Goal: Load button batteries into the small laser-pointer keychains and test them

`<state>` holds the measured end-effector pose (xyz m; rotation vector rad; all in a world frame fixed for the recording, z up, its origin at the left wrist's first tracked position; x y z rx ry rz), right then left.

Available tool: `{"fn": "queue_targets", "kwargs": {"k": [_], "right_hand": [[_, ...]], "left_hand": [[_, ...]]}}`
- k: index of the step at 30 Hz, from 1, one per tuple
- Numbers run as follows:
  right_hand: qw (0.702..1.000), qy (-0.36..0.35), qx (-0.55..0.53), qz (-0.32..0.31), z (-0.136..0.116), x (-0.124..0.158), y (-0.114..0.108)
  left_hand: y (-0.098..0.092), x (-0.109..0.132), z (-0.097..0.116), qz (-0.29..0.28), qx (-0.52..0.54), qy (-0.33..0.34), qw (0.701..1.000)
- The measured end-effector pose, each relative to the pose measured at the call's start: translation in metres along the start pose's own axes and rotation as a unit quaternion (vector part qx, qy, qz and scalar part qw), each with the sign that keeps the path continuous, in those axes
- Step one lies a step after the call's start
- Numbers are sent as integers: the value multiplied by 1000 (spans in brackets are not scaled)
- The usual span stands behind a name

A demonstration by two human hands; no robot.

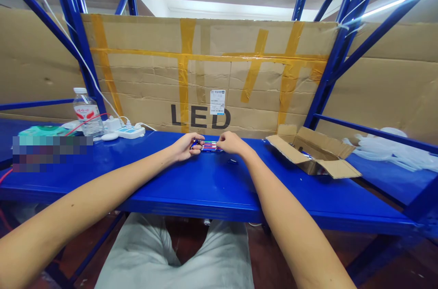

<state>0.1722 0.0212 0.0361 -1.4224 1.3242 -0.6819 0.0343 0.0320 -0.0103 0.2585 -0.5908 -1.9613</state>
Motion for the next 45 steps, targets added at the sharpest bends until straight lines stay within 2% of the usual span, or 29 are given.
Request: {"fn": "queue_targets", "kwargs": {"k": [3, 7, 10, 14, 18, 22, 27, 33, 38, 42, 45], "right_hand": [[995, -26, -96, -15, -15, -1, 14], [984, -6, -171, -51, -20, -1, 32], [977, 21, -202, -59, -22, 1, 35], [969, 51, -230, -74, -26, 6, 39], [960, 62, -258, -85, -31, 7, 50], [941, 54, -324, -80, -41, 6, 65], [922, 53, -382, -35, -50, 5, 69], [935, 39, -353, 13, -47, 4, 60], [924, 26, -381, -20, -51, 5, 63], [921, 12, -385, -58, -57, 6, 71], [923, 12, -379, -68, -58, 7, 73]], "left_hand": [[-1, -1, -1, 7, 1, -3, 1000], [2, -3, -4, -3, -18, 2, 1000], [2, -4, -4, -3, -49, 26, 998], [-10, -7, 5, 61, -96, 108, 988], [-18, -6, 17, 96, -72, 203, 972], [-12, -2, 23, 72, -41, 242, 967], [-1, 2, 21, 42, -16, 238, 970], [3, 0, 19, 16, -8, 244, 970], [1, 4, 28, 33, 15, 255, 966], [0, 6, 38, 30, -7, 287, 958], [-1, 4, 37, 20, -32, 292, 956]]}}
Point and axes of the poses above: each hand's wrist, its own x-axis away from the middle knuckle, its own y-axis out of the palm, z = x × y, the point moved 8 cm from there along -x, towards the middle knuckle, and after that the axes turned 6 degrees about x, right-handed, at the moved point
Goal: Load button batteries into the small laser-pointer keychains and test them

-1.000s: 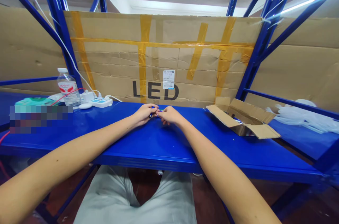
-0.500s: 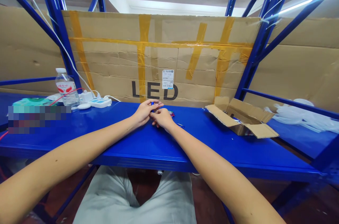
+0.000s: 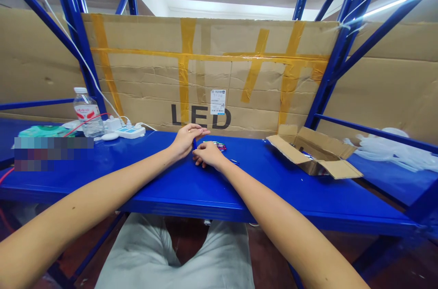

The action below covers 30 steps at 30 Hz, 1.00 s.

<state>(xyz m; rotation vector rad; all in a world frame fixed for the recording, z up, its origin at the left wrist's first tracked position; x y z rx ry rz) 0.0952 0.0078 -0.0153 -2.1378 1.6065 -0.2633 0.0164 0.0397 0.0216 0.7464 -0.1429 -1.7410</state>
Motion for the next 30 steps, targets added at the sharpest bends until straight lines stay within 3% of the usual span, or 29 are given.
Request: {"fn": "queue_targets", "kwargs": {"k": [5, 10, 13, 22, 30], "right_hand": [[1000, -9, -2, 4, -4, 1, -1], [1000, -21, 19, -4, -3, 0, -5], [998, -31, 48, 2, 2, -3, -12], [989, -21, 137, 49, 11, -7, -39], [984, -51, 159, 53, 9, -8, -41]], "left_hand": [[5, 2, -4, -19, -13, -9, 1000], [1, 1, 9, 2, 6, -10, 1000], [-1, -2, 15, -14, -9, -19, 1000], [2, -3, 13, -96, -155, 19, 983], [-2, -7, 10, -95, -247, 18, 964]]}}
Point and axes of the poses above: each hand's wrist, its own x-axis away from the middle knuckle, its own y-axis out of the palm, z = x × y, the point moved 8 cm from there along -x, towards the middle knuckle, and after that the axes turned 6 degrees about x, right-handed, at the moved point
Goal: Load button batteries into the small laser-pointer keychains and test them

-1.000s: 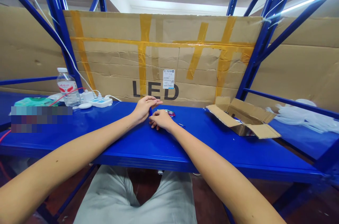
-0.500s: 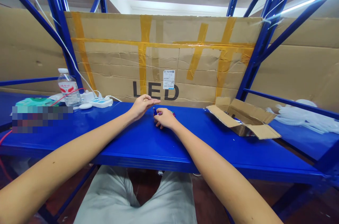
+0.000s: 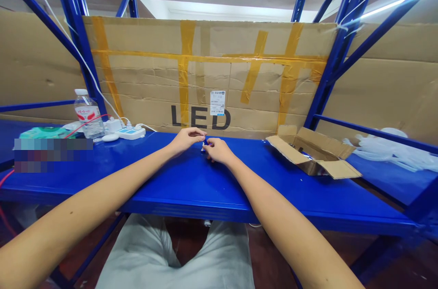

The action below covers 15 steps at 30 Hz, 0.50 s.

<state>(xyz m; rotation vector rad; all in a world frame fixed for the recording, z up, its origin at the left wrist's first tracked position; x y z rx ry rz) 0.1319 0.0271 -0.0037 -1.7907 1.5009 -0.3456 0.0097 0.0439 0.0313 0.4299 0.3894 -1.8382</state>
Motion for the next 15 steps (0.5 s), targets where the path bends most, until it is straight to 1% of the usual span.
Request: {"fn": "queue_targets", "kwargs": {"k": [4, 9, 13, 15], "right_hand": [[998, -37, 42, 18, -5, 0, -3], [995, -64, 75, 33, -13, 2, -8], [988, -95, 105, 57, -23, 5, -15], [986, -114, 102, 68, -26, 6, -17]], "left_hand": [[-3, -1, 1, -6, -15, -6, 1000], [-6, -1, 3, -14, -16, -3, 1000], [-7, -1, 9, -25, -60, 22, 998], [-6, -2, 12, -36, -90, 40, 994]]}}
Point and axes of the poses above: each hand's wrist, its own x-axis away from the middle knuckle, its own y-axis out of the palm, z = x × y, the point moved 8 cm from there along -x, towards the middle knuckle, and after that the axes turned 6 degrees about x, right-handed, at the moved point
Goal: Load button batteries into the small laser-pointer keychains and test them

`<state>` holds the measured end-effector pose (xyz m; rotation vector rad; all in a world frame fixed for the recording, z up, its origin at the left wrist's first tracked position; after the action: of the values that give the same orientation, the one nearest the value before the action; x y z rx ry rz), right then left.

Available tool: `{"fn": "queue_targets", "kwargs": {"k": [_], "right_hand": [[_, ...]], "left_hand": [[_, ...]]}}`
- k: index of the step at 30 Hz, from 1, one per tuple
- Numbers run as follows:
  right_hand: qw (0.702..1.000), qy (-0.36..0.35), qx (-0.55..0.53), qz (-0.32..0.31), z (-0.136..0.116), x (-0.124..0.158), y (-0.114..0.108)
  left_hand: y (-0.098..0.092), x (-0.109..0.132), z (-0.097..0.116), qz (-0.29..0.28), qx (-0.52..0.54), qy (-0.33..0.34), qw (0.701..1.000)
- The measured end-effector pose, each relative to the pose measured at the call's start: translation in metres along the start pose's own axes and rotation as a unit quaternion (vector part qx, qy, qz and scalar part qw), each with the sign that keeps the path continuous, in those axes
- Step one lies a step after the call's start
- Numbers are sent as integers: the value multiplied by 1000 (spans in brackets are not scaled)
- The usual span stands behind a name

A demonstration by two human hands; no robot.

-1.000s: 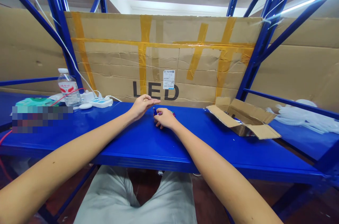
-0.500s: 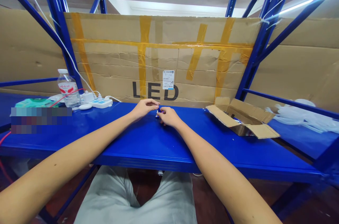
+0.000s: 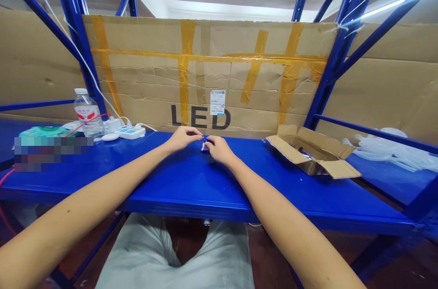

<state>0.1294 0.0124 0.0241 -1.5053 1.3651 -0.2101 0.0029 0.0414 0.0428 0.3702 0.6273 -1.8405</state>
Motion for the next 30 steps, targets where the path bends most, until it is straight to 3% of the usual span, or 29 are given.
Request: {"fn": "queue_targets", "kwargs": {"k": [4, 8, 15, 24, 30], "right_hand": [[998, -24, -44, 36, 1, 0, -4], [994, -69, -20, 78, 1, 2, -8], [988, -124, 5, 96, -10, 7, -16], [987, -125, 74, 73, -17, 7, -13], [985, -120, 27, 119, -13, 7, -19]], "left_hand": [[4, 0, 3, -35, -36, 16, 999], [10, 1, -1, -64, -35, -7, 997], [12, 3, -7, -70, -16, -41, 997], [14, 2, 3, -73, -48, 23, 996], [14, 3, 8, -75, -50, 45, 995]]}}
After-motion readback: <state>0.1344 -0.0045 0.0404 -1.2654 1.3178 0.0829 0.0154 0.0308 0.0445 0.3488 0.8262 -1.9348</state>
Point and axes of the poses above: each hand's wrist, its own x-axis away from the middle knuckle, its own y-axis out of the palm, z = x × y, the point moved 8 cm from there along -x, towards the middle knuckle, and after that the axes turned 6 degrees about x, right-handed, at the moved point
